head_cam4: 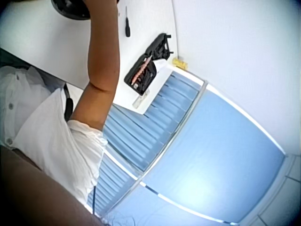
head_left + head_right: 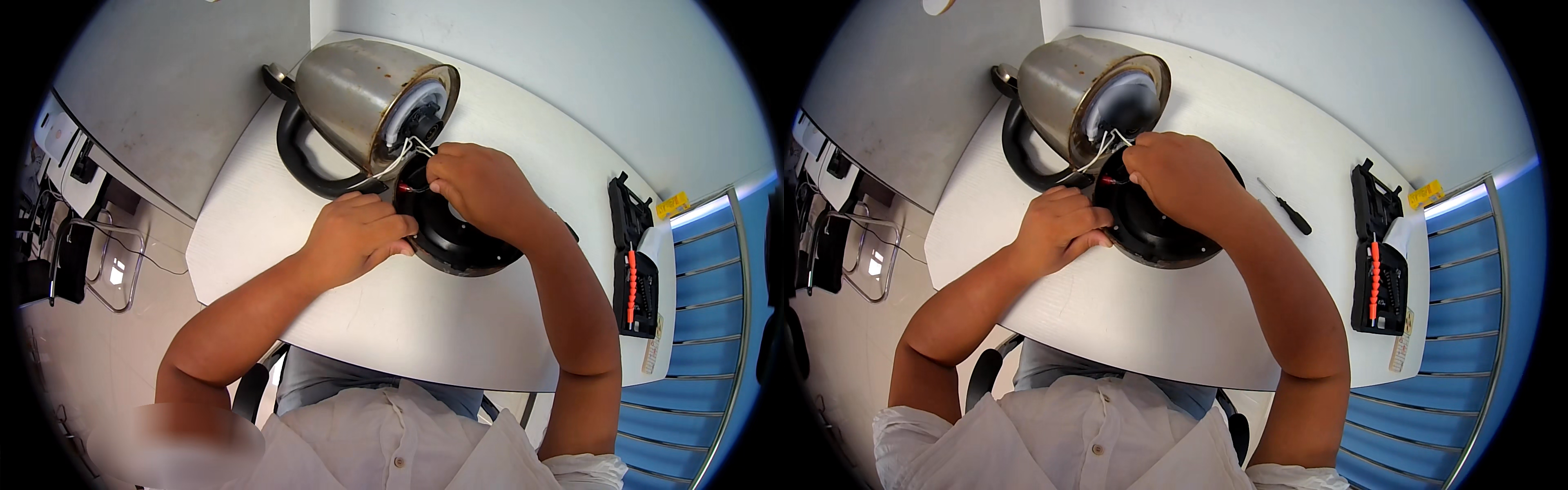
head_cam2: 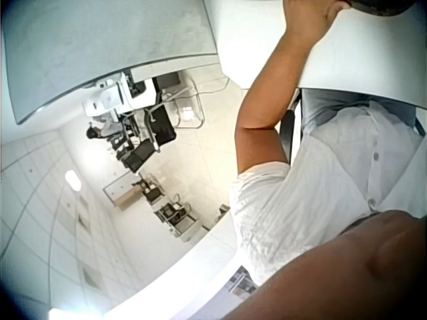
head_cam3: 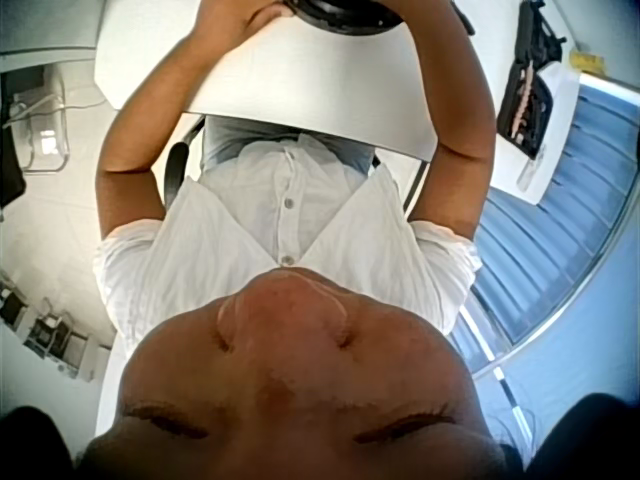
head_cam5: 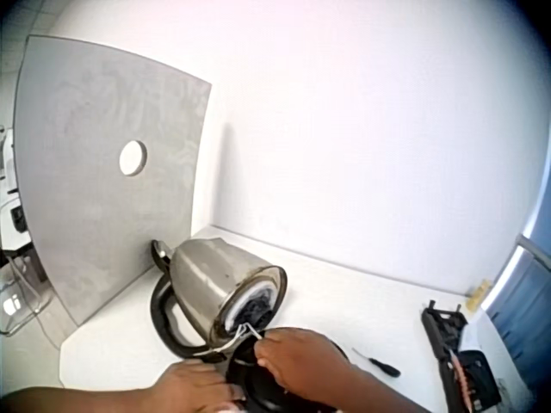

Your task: The person disassembles a stainless steel electric kettle, removes the base, and manipulates internal wires and components. They use a screwdriver to adjust parts inside the kettle and repeatedly reposition the base and kettle body while working on the wiring.

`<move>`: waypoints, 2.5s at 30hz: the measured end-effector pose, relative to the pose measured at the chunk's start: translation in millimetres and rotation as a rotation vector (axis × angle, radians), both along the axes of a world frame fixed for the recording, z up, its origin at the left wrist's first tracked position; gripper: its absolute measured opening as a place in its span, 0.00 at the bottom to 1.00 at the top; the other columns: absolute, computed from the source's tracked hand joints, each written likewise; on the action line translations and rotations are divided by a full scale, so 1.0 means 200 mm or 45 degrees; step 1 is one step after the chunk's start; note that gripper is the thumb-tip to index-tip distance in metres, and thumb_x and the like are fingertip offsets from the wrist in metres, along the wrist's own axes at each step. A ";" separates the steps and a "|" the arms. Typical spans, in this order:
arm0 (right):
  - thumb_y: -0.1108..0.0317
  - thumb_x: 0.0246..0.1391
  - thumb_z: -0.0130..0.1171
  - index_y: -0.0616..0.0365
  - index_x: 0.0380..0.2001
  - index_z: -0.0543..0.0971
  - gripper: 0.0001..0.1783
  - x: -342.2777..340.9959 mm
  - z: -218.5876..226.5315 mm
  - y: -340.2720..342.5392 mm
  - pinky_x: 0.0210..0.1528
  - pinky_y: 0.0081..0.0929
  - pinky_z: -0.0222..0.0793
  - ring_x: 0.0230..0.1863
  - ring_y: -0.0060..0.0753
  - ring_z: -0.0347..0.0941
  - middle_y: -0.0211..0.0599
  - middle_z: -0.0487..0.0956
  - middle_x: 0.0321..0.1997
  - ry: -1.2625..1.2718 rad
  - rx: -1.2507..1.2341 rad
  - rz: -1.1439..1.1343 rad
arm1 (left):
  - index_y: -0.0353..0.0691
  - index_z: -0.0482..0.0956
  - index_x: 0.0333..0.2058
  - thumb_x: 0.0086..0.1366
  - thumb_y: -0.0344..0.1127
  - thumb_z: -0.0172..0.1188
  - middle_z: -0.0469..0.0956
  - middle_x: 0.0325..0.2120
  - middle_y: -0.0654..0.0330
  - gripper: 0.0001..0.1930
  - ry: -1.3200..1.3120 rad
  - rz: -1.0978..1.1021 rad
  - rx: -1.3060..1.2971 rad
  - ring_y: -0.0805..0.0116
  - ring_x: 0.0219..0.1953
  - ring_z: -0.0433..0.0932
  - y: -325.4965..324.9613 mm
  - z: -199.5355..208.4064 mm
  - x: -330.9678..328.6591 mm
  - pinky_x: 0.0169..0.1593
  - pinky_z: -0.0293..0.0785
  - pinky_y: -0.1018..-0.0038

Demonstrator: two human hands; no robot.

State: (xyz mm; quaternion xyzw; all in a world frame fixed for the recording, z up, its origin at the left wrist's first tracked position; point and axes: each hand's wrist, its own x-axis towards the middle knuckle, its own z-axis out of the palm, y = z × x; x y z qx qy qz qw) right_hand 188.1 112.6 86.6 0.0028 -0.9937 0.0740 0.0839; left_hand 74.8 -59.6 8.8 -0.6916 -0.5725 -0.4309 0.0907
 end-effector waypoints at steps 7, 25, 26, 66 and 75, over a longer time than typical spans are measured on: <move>0.70 0.52 0.53 0.56 0.26 0.76 0.04 -0.02 0.03 -0.02 0.37 0.35 0.69 0.36 0.38 0.73 0.34 0.74 0.29 -0.073 0.056 0.007 | 0.46 0.77 0.32 0.51 0.45 0.64 0.70 0.20 0.65 0.13 -0.005 0.076 -0.062 0.64 0.25 0.71 -0.01 0.00 0.00 0.31 0.67 0.71; 0.73 0.46 0.49 0.56 0.27 0.81 0.10 -0.07 -0.04 -0.04 0.37 0.38 0.72 0.35 0.44 0.76 0.40 0.79 0.29 -0.394 0.076 -0.098 | 0.46 0.76 0.32 0.54 0.46 0.63 0.73 0.20 0.63 0.13 -0.040 0.088 -0.110 0.61 0.25 0.74 -0.01 -0.04 0.04 0.31 0.70 0.69; 0.73 0.46 0.49 0.56 0.27 0.81 0.10 -0.07 -0.04 -0.04 0.37 0.38 0.72 0.35 0.44 0.76 0.40 0.79 0.29 -0.396 0.063 -0.096 | 0.45 0.76 0.32 0.54 0.46 0.63 0.73 0.20 0.63 0.13 -0.031 0.087 -0.120 0.61 0.25 0.74 -0.01 -0.04 0.04 0.31 0.70 0.68; 0.70 0.45 0.60 0.53 0.28 0.80 0.04 -0.02 -0.20 -0.11 0.37 0.34 0.69 0.38 0.36 0.70 0.34 0.68 0.36 0.069 -0.022 -0.177 | 0.47 0.77 0.34 0.51 0.44 0.66 0.72 0.18 0.64 0.14 0.171 0.146 -0.101 0.62 0.22 0.73 0.00 -0.03 0.07 0.29 0.68 0.68; 0.69 0.48 0.58 0.54 0.27 0.78 0.02 -0.01 -0.19 -0.07 0.37 0.34 0.67 0.37 0.38 0.70 0.34 0.70 0.33 0.103 -0.298 -0.173 | 0.39 0.68 0.45 0.54 0.39 0.67 0.73 0.18 0.61 0.23 -0.140 0.240 -0.334 0.63 0.19 0.74 -0.05 0.03 0.08 0.24 0.69 0.69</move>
